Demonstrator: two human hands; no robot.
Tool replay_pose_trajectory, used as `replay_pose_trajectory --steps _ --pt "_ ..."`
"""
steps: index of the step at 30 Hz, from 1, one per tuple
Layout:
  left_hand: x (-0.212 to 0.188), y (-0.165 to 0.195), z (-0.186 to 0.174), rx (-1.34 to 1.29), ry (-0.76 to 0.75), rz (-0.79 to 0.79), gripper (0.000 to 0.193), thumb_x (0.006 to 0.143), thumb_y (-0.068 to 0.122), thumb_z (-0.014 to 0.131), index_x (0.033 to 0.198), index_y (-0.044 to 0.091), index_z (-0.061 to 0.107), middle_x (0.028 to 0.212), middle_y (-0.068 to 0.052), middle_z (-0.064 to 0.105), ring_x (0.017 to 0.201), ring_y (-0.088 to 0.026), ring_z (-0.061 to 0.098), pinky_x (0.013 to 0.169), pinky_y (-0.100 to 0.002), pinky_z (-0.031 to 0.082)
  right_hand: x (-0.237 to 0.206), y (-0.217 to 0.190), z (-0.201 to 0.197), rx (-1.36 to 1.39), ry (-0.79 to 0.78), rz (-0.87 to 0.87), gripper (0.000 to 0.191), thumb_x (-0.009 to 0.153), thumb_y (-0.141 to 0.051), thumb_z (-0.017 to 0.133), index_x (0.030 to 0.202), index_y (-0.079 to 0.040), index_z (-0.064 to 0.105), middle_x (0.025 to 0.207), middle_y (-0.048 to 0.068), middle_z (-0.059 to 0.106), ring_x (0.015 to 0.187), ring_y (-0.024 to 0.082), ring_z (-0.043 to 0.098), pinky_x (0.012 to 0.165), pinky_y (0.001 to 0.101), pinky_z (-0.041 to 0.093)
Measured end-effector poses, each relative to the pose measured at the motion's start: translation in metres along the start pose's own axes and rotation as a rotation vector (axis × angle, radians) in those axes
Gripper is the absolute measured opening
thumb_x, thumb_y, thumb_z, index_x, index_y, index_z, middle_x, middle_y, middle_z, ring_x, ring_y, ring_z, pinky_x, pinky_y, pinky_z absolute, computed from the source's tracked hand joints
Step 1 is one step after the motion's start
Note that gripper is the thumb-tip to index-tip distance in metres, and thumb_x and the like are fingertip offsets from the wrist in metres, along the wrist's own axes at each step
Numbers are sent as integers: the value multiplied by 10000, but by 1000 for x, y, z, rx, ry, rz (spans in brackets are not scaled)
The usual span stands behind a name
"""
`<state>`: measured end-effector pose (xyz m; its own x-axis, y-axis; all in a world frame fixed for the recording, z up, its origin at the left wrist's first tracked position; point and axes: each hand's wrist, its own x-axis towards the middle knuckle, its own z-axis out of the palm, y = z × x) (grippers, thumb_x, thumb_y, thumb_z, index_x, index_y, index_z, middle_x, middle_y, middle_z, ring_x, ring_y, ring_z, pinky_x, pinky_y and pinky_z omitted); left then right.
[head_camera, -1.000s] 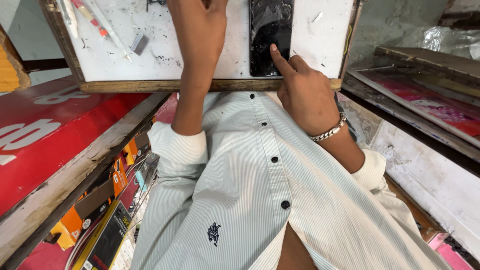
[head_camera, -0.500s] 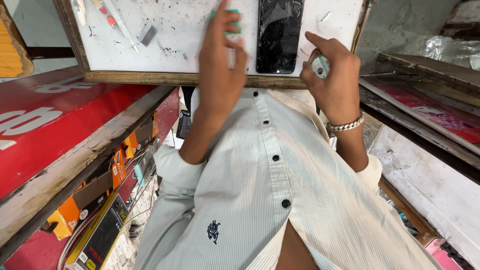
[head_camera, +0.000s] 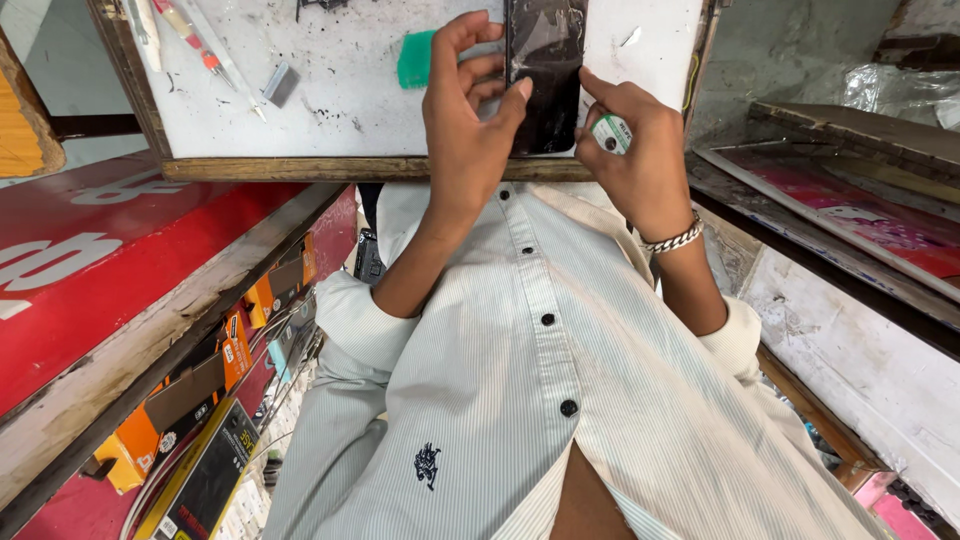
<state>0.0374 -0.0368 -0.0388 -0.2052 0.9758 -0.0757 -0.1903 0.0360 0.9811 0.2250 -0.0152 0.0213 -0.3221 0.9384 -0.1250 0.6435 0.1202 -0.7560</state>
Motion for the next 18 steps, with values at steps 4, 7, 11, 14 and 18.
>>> replay_pose_trajectory --steps 4,7,11,14,18 --pt "5 -4 2 -64 38 -16 580 981 -89 720 1480 30 452 1373 -124 624 1043 -142 696 933 -275 593 -3 5 -2 77 -18 51 576 844 69 748 1407 -15 657 973 87 728 924 161 692 935 309 533" --pt "4 -3 2 -2 15 -21 569 967 -87 778 1451 28 501 1318 -131 661 1083 -144 687 922 -273 599 -4 6 -2 107 -28 67 573 850 75 737 1409 -24 661 964 73 726 922 143 685 960 307 534" --pt "4 3 1 67 0 -52 607 909 -87 797 1430 49 518 1292 -123 651 999 -117 694 798 -232 590 -5 4 -2 125 -3 26 548 870 95 741 1401 -12 666 981 72 730 947 142 697 1003 314 533" --pt "5 7 -4 -4 -35 -57 610 926 -99 786 1449 60 515 1284 -119 686 937 -92 689 766 -207 550 -8 6 -5 246 27 144 459 906 100 705 1349 -18 690 956 54 701 859 123 691 827 273 551" --pt "6 10 -14 -162 -94 24 611 988 -121 779 1495 77 501 1254 -114 708 926 -84 714 820 -210 599 -6 11 -13 308 136 150 379 942 143 641 1275 -18 724 926 50 720 766 116 700 604 250 491"
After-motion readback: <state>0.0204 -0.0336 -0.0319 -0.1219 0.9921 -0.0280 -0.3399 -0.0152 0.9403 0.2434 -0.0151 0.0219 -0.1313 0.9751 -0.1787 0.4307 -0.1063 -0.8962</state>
